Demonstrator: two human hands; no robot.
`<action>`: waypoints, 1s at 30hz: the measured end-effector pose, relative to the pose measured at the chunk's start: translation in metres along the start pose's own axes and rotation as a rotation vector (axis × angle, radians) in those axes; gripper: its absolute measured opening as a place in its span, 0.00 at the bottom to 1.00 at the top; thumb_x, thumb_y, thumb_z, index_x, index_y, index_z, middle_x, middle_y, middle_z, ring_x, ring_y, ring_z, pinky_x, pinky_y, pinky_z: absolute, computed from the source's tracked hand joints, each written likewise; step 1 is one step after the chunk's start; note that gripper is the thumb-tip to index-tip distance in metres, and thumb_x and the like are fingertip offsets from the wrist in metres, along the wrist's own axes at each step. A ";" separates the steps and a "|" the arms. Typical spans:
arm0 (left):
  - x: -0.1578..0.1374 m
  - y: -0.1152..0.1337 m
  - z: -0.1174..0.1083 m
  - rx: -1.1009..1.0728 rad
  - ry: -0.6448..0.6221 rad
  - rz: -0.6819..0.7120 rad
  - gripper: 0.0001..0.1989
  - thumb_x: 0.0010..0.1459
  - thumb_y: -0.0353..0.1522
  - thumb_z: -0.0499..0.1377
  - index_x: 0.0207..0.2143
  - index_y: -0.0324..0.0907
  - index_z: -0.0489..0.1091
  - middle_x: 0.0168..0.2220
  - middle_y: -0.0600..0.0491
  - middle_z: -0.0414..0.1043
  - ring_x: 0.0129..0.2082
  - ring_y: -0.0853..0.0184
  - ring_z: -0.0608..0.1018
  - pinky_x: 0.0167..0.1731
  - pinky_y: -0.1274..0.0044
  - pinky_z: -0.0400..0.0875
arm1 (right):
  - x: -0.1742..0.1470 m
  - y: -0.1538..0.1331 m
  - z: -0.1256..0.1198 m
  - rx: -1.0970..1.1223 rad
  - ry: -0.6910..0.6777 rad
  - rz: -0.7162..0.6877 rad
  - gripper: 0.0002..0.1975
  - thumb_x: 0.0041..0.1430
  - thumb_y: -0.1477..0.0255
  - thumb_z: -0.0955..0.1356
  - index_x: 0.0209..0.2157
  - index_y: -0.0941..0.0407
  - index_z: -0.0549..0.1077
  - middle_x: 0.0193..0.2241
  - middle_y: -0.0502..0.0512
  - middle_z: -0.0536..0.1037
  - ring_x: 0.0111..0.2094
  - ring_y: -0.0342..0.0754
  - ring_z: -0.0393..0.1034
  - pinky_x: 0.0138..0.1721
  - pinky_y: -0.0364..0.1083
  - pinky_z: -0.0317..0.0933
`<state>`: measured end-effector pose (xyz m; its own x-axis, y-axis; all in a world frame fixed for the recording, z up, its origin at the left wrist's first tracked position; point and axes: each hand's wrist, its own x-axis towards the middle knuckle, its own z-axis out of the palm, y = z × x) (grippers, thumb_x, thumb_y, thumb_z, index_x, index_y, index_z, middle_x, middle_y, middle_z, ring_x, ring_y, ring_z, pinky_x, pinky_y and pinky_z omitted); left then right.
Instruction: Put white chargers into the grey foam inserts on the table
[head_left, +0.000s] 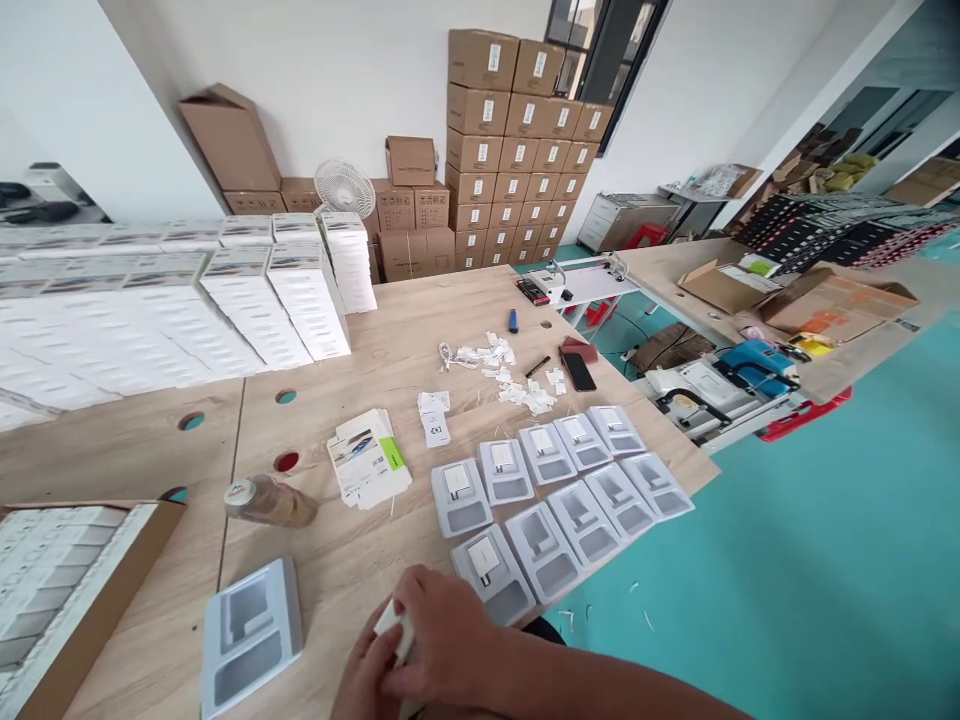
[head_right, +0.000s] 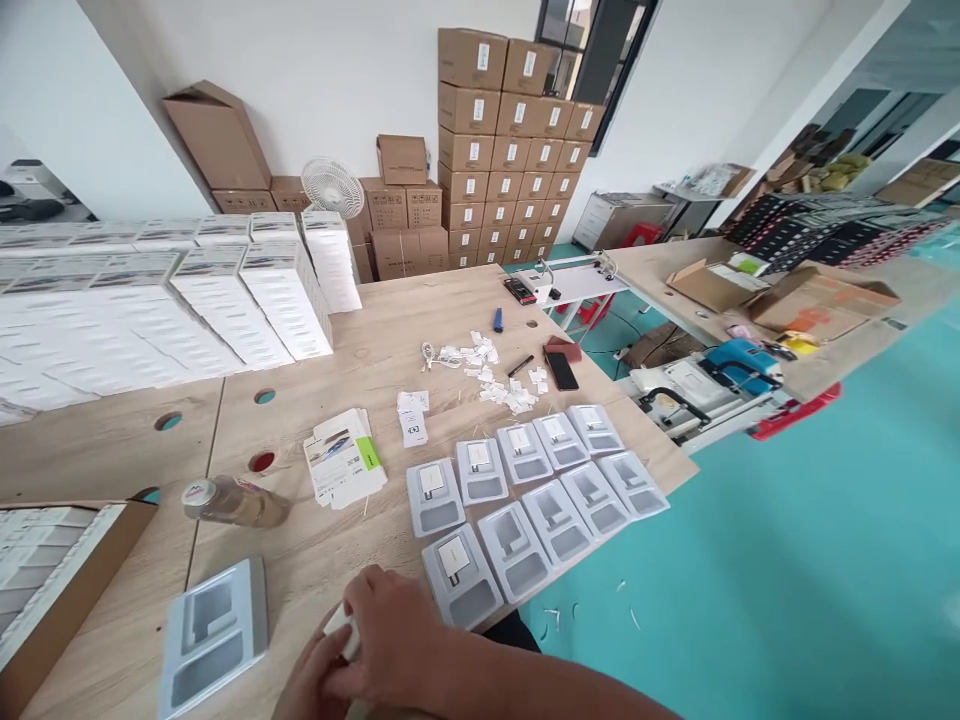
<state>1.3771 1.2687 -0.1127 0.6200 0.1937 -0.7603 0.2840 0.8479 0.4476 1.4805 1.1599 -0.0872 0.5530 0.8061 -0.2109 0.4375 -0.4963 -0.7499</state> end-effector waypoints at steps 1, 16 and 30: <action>0.002 -0.012 0.009 0.003 -0.017 -0.016 0.35 0.39 0.33 0.72 0.52 0.52 0.67 0.49 0.54 0.77 0.51 0.61 0.79 0.43 0.79 0.85 | -0.005 0.007 0.001 -0.043 0.008 0.018 0.27 0.38 0.60 0.75 0.40 0.53 0.66 0.39 0.52 0.73 0.35 0.51 0.68 0.36 0.48 0.58; 0.022 -0.115 0.095 -0.045 -0.161 -0.167 0.16 0.54 0.39 0.63 0.45 0.46 0.71 0.45 0.51 0.76 0.36 0.69 0.79 0.32 0.83 0.79 | -0.083 0.182 -0.090 0.541 -0.049 0.273 0.13 0.54 0.63 0.65 0.36 0.56 0.61 0.34 0.53 0.74 0.33 0.46 0.68 0.34 0.45 0.63; 0.005 -0.172 0.190 -0.433 0.098 0.055 0.17 0.50 0.31 0.62 0.44 0.49 0.75 0.45 0.56 0.80 0.47 0.63 0.81 0.40 0.74 0.90 | -0.048 0.331 -0.142 -0.088 -0.150 -0.342 0.23 0.51 0.83 0.68 0.50 0.57 0.72 0.52 0.61 0.72 0.55 0.59 0.61 0.57 0.59 0.53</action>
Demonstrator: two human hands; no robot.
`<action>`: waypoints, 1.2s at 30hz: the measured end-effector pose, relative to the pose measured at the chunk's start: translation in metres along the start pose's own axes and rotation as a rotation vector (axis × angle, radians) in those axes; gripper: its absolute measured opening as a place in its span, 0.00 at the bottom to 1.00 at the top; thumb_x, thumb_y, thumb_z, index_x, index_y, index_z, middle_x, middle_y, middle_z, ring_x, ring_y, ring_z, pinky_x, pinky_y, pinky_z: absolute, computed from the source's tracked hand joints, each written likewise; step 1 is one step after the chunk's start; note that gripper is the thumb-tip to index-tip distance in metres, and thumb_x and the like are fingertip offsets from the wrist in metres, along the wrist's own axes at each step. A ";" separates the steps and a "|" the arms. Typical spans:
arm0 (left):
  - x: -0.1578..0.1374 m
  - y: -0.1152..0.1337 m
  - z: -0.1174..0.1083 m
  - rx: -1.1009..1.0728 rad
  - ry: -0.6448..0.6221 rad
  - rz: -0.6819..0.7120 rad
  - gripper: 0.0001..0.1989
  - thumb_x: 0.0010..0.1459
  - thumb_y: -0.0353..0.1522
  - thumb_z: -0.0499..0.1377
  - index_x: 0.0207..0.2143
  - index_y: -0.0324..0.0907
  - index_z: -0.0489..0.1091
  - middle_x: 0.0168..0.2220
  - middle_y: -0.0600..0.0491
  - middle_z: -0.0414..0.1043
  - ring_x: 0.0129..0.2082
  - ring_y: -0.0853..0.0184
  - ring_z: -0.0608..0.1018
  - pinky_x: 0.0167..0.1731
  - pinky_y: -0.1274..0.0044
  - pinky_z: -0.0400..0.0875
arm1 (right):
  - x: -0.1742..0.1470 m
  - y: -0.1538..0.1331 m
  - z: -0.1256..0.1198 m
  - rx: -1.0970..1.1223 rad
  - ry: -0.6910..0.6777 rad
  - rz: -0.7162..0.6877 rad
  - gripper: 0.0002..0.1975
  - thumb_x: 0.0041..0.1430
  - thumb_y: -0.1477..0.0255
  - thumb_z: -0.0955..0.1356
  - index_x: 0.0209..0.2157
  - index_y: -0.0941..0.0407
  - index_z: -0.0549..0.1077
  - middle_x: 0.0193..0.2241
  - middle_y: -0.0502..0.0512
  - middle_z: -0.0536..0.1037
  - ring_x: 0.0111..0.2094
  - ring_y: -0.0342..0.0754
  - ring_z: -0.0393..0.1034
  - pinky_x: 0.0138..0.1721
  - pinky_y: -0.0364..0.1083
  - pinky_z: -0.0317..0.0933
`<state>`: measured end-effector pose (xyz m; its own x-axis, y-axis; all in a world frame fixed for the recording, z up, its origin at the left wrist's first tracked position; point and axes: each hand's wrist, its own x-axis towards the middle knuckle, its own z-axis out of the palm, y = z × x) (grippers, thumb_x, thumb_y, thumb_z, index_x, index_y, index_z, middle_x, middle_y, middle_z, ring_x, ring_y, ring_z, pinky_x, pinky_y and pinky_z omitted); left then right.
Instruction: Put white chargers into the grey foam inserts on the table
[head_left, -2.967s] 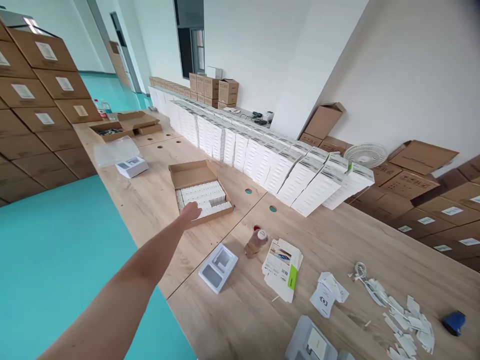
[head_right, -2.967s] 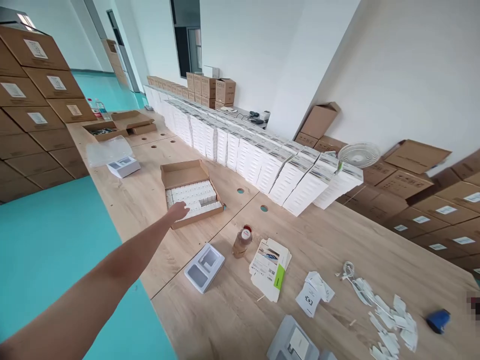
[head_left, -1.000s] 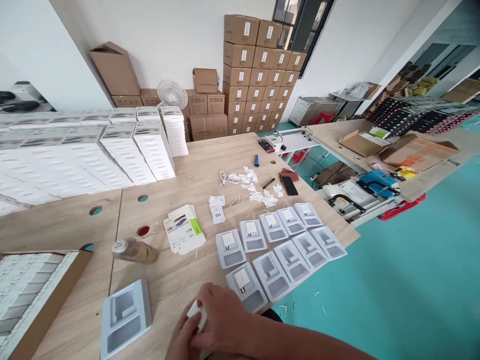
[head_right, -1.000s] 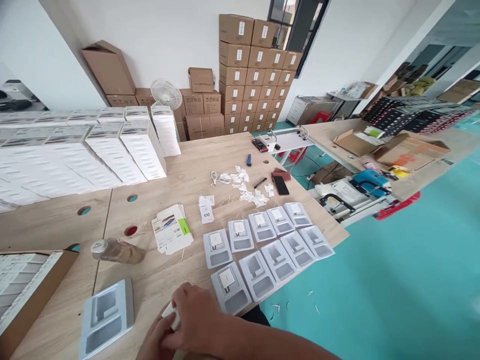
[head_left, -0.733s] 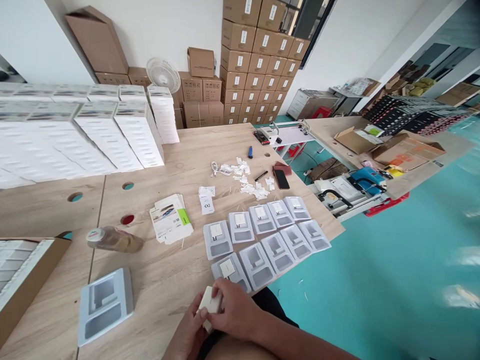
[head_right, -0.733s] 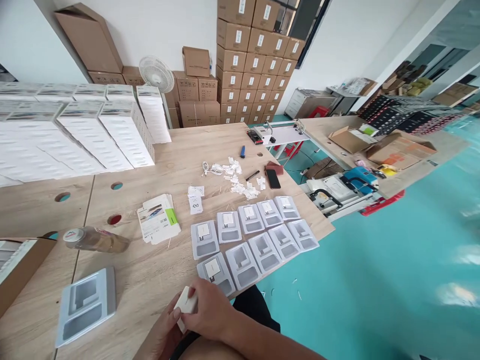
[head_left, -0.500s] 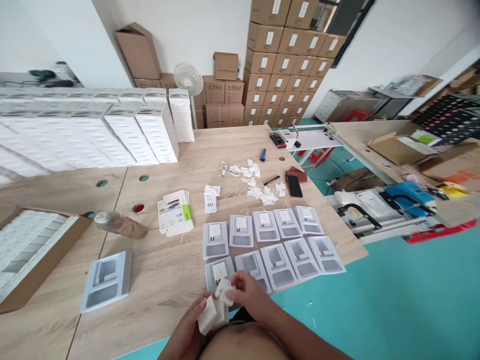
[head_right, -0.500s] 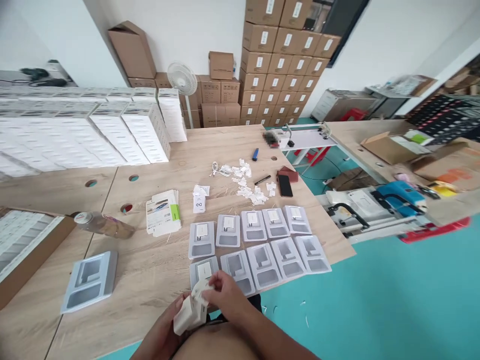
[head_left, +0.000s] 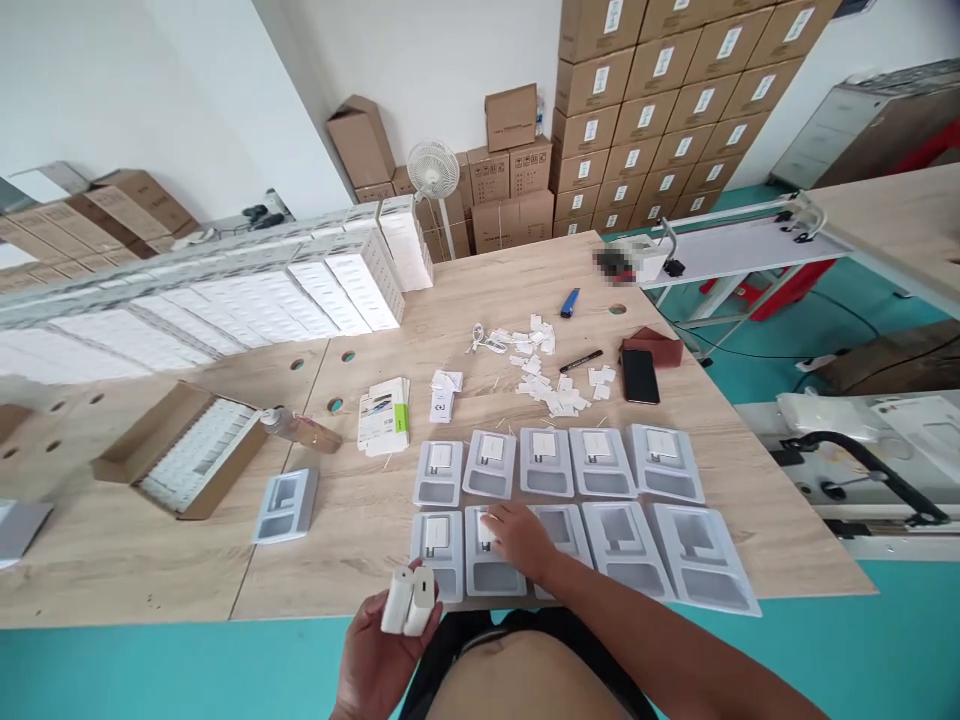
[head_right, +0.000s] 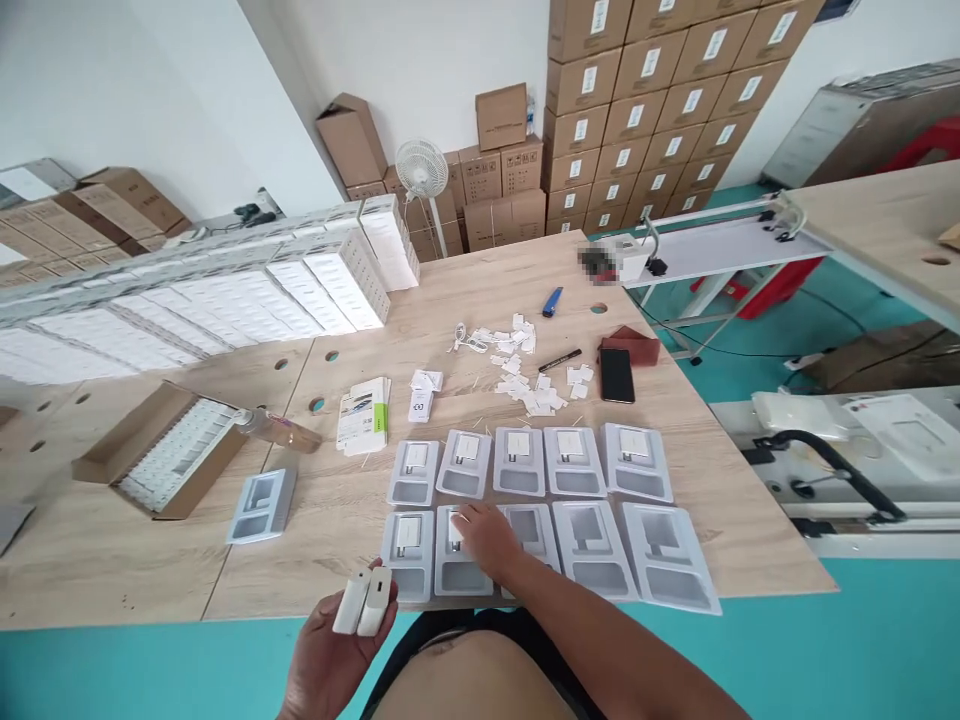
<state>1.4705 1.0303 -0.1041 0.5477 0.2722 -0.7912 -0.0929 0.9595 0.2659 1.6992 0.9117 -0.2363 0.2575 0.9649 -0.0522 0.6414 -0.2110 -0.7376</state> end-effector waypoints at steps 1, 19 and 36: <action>-0.001 0.002 0.001 0.007 -0.002 0.002 0.17 0.50 0.31 0.62 0.45 0.50 0.75 0.46 0.56 0.79 0.48 0.64 0.81 0.41 0.74 0.90 | 0.000 0.000 0.002 -0.015 0.004 -0.009 0.22 0.53 0.83 0.68 0.50 0.57 0.72 0.54 0.61 0.72 0.56 0.60 0.61 0.57 0.60 0.52; 0.059 -0.004 0.060 0.462 -0.163 0.010 0.21 0.48 0.33 0.71 0.44 0.41 0.73 0.44 0.45 0.80 0.35 0.68 0.83 0.30 0.86 0.82 | -0.011 -0.097 -0.048 0.138 0.213 0.245 0.18 0.45 0.73 0.71 0.41 0.55 0.70 0.39 0.52 0.74 0.42 0.49 0.67 0.44 0.47 0.61; 0.073 -0.004 0.049 0.430 -0.016 0.036 0.21 0.52 0.28 0.62 0.50 0.45 0.68 0.50 0.46 0.76 0.38 0.69 0.84 0.30 0.86 0.84 | -0.075 0.030 -0.050 -0.171 0.154 0.259 0.19 0.54 0.83 0.66 0.47 0.55 0.74 0.58 0.60 0.69 0.62 0.62 0.56 0.61 0.63 0.52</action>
<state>1.5514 1.0427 -0.1365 0.5635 0.3005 -0.7695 0.2412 0.8311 0.5011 1.7358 0.8254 -0.2208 0.5256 0.8435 -0.1110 0.6491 -0.4818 -0.5887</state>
